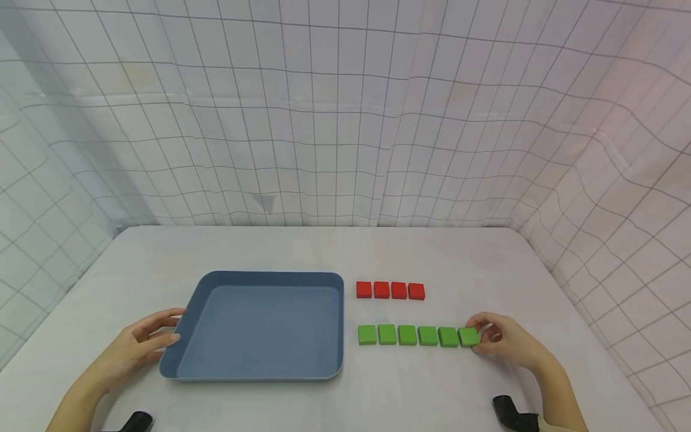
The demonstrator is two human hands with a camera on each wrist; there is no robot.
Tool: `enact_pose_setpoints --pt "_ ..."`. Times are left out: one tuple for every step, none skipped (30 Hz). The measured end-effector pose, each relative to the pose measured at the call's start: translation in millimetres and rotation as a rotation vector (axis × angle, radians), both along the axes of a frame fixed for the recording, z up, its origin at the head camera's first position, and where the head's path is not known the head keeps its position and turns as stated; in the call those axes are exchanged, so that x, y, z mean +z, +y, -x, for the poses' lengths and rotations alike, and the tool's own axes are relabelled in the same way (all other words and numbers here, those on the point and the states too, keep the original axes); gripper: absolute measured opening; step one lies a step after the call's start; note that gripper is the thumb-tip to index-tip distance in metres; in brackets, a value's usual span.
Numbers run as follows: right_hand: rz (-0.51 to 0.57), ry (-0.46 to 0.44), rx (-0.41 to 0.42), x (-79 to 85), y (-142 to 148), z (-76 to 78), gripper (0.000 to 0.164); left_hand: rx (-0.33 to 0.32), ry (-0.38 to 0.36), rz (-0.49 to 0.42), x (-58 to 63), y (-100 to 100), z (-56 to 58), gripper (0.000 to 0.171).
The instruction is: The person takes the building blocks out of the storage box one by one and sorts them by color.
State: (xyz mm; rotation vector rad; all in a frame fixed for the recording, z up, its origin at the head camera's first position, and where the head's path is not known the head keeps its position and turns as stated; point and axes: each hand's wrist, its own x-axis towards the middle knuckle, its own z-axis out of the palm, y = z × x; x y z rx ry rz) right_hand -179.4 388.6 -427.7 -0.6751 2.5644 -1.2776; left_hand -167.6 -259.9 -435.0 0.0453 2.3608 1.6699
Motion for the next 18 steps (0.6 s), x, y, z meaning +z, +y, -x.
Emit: enact_pose_setpoints --pt "0.002 0.001 0.001 -0.1 0.1 0.1 0.032 0.0 0.001 0.0 -0.1 0.0 -0.1 0.054" --pt "0.005 0.001 0.003 -0.2 0.2 0.4 0.032 0.0 0.001 -0.001 -0.2 -0.1 -0.2 0.054" --pt "0.008 0.003 0.006 -0.4 0.3 0.7 0.033 0.0 0.001 -0.001 -0.2 -0.2 -0.3 0.054" --pt "0.011 0.001 0.008 -0.4 0.3 0.9 0.033 0.0 0.002 -0.001 -0.3 -0.3 -0.4 0.054" --pt "0.012 0.001 0.008 -0.6 0.3 1.2 0.033 0.001 0.002 -0.001 -0.4 -0.4 -0.5 0.054" --pt "0.012 0.001 0.009 -0.8 0.4 1.5 0.033 0.0 0.003 -0.001 -0.4 -0.5 -0.6 0.053" --pt "0.011 -0.001 0.012 -0.9 0.4 1.8 0.033 0.001 0.003 -0.001 -0.4 -0.6 -0.6 0.053" --pt "0.009 -0.002 0.008 -1.1 0.1 2.0 0.034 0.001 0.003 0.0 -0.4 -0.7 -0.7 0.053" --pt "0.007 -0.004 0.004 -1.3 0.0 2.2 0.034 0.002 0.004 0.0 -0.4 -0.9 -0.7 0.053" --pt "0.005 -0.005 0.0 -1.5 -0.2 2.3 0.034 0.003 0.004 0.0 -0.5 -1.0 -0.7 0.053" --pt "0.001 -0.005 -0.005 -1.6 -0.5 2.3 0.034 0.004 0.003 0.0 -0.6 -1.1 -0.7 0.053" --pt "-0.002 -0.007 -0.009 -1.6 -0.7 2.2 0.034 0.003 0.004 0.001 -0.7 -1.2 -0.6 0.053" --pt "-0.005 -0.01 -0.012 -1.4 -1.2 2.1 0.034 0.003 0.004 0.0 -0.9 -1.3 -0.6 0.053" --pt "-0.01 -0.011 -0.016 -1.3 -1.4 2.0 0.034 0.002 0.004 -0.001 -1.2 -1.4 -0.6 0.053" --pt "-0.014 -0.015 -0.021 -1.1 -1.7 1.8 0.035 0.001 0.005 -0.001 -1.4 -1.4 -0.5 0.053" --pt "-0.018 -0.018 -0.024 -1.1 -2.0 1.7 0.035 0.0 0.006 -0.001 -1.6 -1.5 -0.5 0.053" --pt "-0.021 -0.023 -0.031 -0.9 -2.3 1.3 0.036 -0.002 0.007 -0.002 -1.8 -1.5 -0.4 0.053" --pt "-0.022 -0.028 -0.038 -0.8 -2.6 0.9 0.036 -0.003 0.008 -0.003 -2.1 -1.5 -0.4 0.053"
